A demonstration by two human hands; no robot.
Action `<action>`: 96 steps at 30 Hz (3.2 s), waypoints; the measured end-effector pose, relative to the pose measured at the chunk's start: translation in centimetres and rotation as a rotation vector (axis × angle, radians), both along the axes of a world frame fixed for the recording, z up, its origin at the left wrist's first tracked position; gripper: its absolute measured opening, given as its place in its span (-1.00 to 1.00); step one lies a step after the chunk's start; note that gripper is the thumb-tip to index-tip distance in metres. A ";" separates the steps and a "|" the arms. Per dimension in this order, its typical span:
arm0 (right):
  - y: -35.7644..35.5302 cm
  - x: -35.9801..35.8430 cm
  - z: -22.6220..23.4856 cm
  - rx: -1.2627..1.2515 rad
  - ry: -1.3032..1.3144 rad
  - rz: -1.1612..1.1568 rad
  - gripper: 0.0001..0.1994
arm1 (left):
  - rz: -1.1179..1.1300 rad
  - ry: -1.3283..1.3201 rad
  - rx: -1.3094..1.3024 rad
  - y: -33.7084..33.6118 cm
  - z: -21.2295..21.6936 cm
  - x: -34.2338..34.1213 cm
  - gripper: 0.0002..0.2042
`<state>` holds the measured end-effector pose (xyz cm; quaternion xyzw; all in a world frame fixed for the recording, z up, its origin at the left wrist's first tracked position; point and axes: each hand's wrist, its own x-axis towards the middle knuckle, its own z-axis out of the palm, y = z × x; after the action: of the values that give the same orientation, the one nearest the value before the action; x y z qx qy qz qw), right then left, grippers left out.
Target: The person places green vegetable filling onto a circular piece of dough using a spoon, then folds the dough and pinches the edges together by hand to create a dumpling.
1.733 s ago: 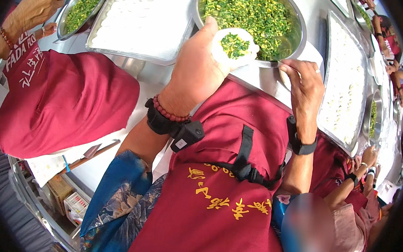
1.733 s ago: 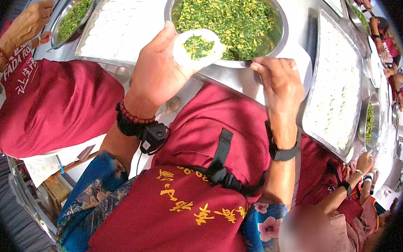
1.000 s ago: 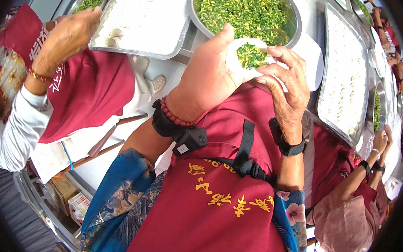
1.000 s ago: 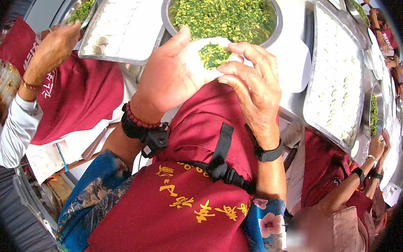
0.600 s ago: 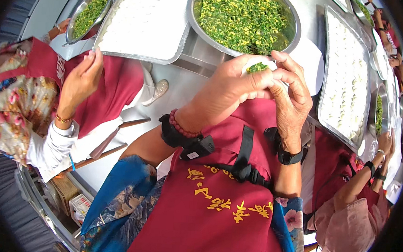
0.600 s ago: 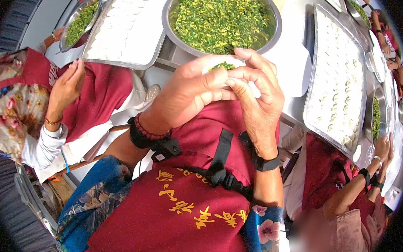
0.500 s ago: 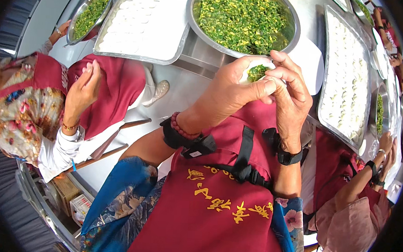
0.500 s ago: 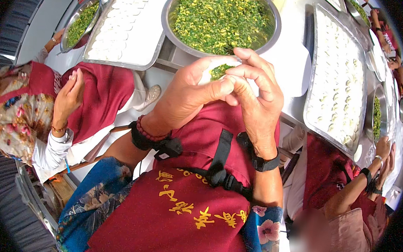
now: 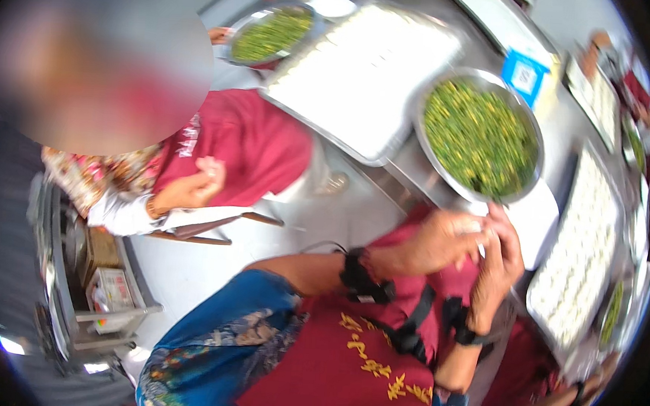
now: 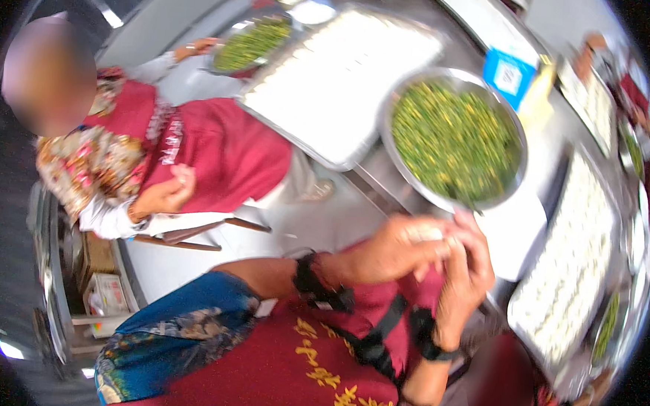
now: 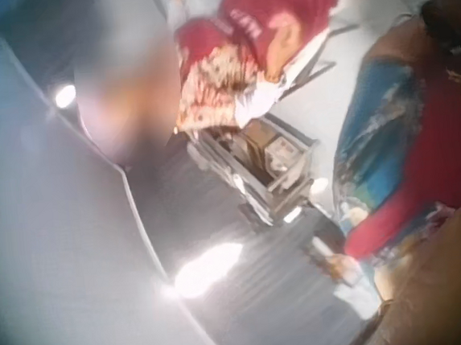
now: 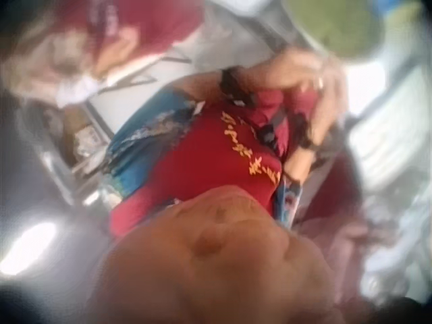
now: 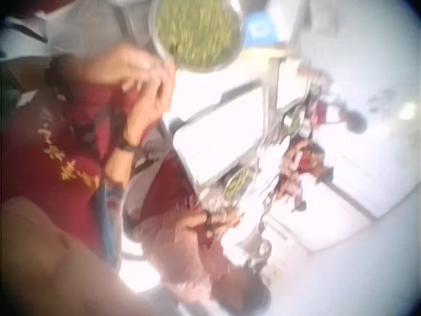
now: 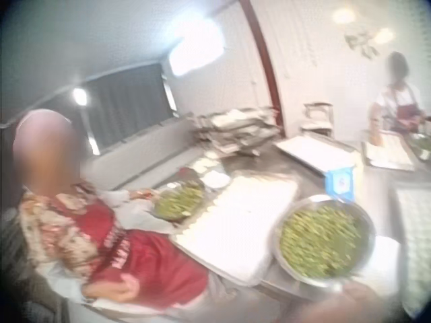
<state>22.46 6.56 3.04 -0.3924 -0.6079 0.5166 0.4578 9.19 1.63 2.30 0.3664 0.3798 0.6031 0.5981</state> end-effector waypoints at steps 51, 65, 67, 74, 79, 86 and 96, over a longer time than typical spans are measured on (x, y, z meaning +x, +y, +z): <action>-4.5 -0.2 0.5 -0.408 0.439 0.260 -0.62 | 0.304 0.000 0.205 -3.3 -0.5 1.9 -0.71; -4.6 -1.0 1.4 -0.457 0.523 0.210 -0.61 | 0.293 0.095 0.212 -4.3 0.5 0.6 -0.66; -4.5 -0.4 0.8 -0.494 0.599 0.212 -0.62 | 0.313 0.106 0.248 -4.1 0.1 1.1 -0.64; -4.6 0.1 0.7 -0.483 0.589 0.111 -0.68 | 0.275 -0.013 0.255 -3.6 -0.9 2.2 -0.61; -4.7 0.2 0.5 -0.432 0.518 0.051 -0.70 | 0.292 -0.038 0.253 -3.5 -1.1 2.6 -0.63; -4.3 -0.2 -0.4 -0.351 0.540 -0.009 -0.76 | 0.307 -0.034 0.186 -3.2 -1.3 3.0 -0.65; -3.7 0.5 -0.8 -0.357 0.535 0.074 -0.84 | 0.285 -0.005 0.158 -3.3 -0.8 2.8 -0.66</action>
<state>23.00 2.84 2.25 -0.2944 -0.3798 0.7161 0.5062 11.96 -1.66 1.54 0.3532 0.3778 0.7107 0.4768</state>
